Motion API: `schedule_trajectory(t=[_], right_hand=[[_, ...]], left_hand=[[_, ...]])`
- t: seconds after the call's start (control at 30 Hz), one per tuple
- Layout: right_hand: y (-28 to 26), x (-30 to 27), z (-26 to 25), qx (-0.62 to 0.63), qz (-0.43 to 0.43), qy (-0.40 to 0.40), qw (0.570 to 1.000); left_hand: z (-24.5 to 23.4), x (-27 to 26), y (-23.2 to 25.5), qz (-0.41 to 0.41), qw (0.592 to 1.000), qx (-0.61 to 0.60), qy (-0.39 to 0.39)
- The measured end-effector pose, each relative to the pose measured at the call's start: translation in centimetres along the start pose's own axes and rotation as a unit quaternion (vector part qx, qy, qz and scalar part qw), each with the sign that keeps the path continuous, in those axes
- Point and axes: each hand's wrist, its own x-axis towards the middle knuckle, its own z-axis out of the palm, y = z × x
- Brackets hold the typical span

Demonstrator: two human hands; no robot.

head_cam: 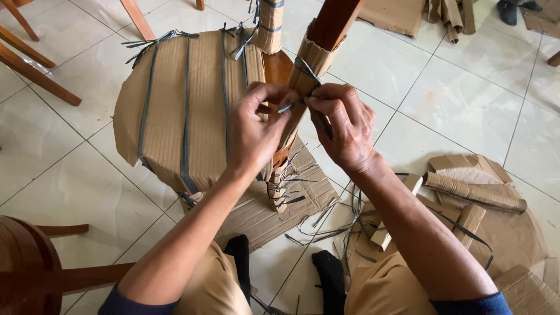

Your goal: Wrapping a wooden chair leg with cardboard and securing it with plastic ties

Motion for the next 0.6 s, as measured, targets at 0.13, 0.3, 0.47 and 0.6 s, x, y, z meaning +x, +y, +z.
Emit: schedule_trajectory(t=[0.13,0.3,0.47,0.6], right_hand=[[-0.3,0.4,-0.2,-0.002,0.012,0.000,1.000],[-0.6,0.2,-0.1,0.032,0.023,-0.004,0.999],[-0.3,-2.3,-0.2,0.040,0.088,-0.091,0.991],[-1.7,-2.4,-0.9,0.024,0.177,-0.117,0.977]], left_hand=[[0.1,-0.1,0.6,0.104,0.992,0.069,0.005],[1.0,0.3,-0.3,0.175,0.979,0.104,0.025],[1.4,0.1,-0.7,0.232,0.966,0.114,0.003],[1.8,-0.4,-2.9,0.232,0.964,0.125,0.019]])
